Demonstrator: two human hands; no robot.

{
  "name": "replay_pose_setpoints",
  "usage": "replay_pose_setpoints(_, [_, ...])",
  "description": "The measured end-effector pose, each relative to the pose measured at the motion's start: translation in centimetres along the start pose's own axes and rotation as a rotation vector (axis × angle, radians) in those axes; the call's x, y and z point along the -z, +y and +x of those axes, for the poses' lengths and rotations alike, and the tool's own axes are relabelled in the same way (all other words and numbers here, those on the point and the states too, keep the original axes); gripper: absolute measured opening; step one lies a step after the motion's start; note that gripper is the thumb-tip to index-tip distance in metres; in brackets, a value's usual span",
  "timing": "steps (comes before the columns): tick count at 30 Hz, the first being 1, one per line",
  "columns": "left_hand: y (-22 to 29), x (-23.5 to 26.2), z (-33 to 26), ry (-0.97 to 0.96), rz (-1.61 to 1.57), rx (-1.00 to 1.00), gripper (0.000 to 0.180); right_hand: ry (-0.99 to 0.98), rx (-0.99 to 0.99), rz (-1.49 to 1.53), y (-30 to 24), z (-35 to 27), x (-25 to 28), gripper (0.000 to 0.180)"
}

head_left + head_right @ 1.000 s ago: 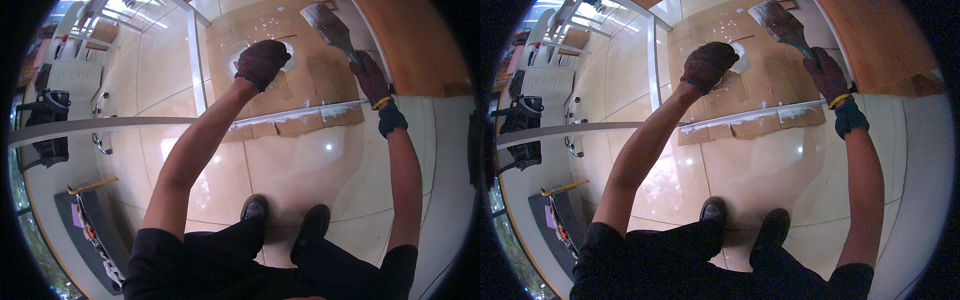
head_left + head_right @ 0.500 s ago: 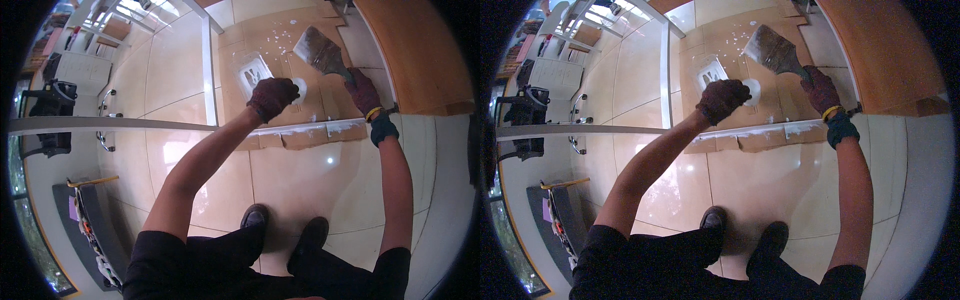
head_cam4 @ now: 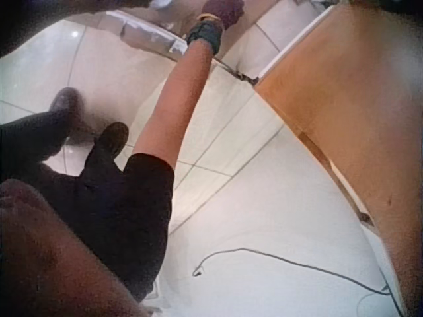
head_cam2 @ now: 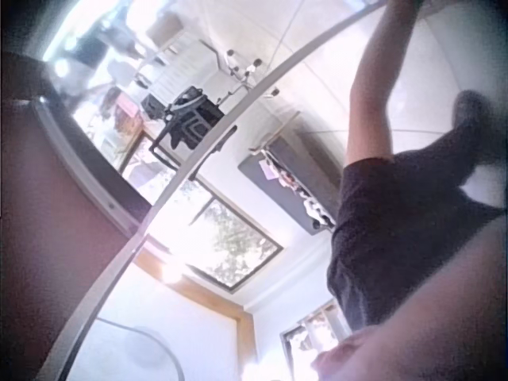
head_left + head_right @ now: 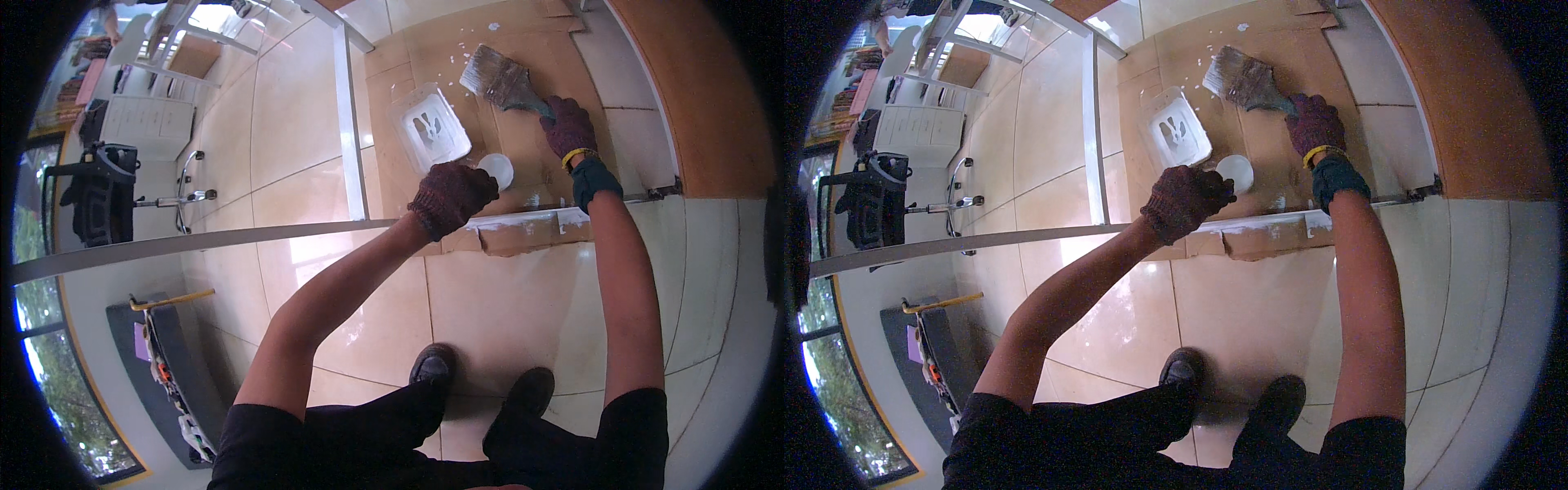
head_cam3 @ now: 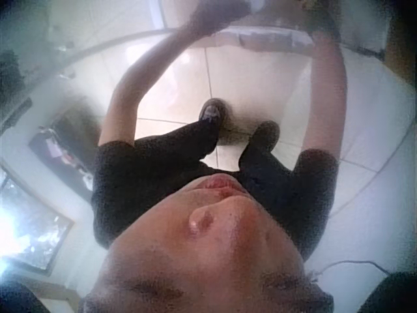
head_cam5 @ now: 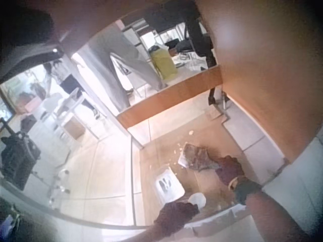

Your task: The person sits on the floor and paints a metal frame white using a paintbrush and a small container of paint. They repeatedly dip the brush into the paint and apply it to the frame's edges and joints.

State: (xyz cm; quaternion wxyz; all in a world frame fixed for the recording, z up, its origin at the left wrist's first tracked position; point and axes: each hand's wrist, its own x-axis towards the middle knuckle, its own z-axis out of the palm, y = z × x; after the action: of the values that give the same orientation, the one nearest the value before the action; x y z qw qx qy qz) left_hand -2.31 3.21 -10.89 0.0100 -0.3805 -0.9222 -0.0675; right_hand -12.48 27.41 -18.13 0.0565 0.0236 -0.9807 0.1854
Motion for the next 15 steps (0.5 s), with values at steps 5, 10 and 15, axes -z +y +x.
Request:
replay_pose_setpoints(5, [0.0, 0.1, -0.3, 0.049, -0.050, 0.027, 0.016, -0.060, -0.071, -0.087, -1.2, 0.7, -0.2, 0.039])
replay_pose_setpoints(10, [0.3, 0.6, -0.4, 0.038, -0.046, 0.056, 0.018, -0.079, -0.063, -0.110, -1.4, 0.6, -0.3, 0.038])
replay_pose_setpoints(15, [0.4, 0.6, -0.3, 0.006, 0.007, 0.094, 0.019, -0.050, -0.025, -0.049, -0.3, 0.8, -0.5, 0.039])
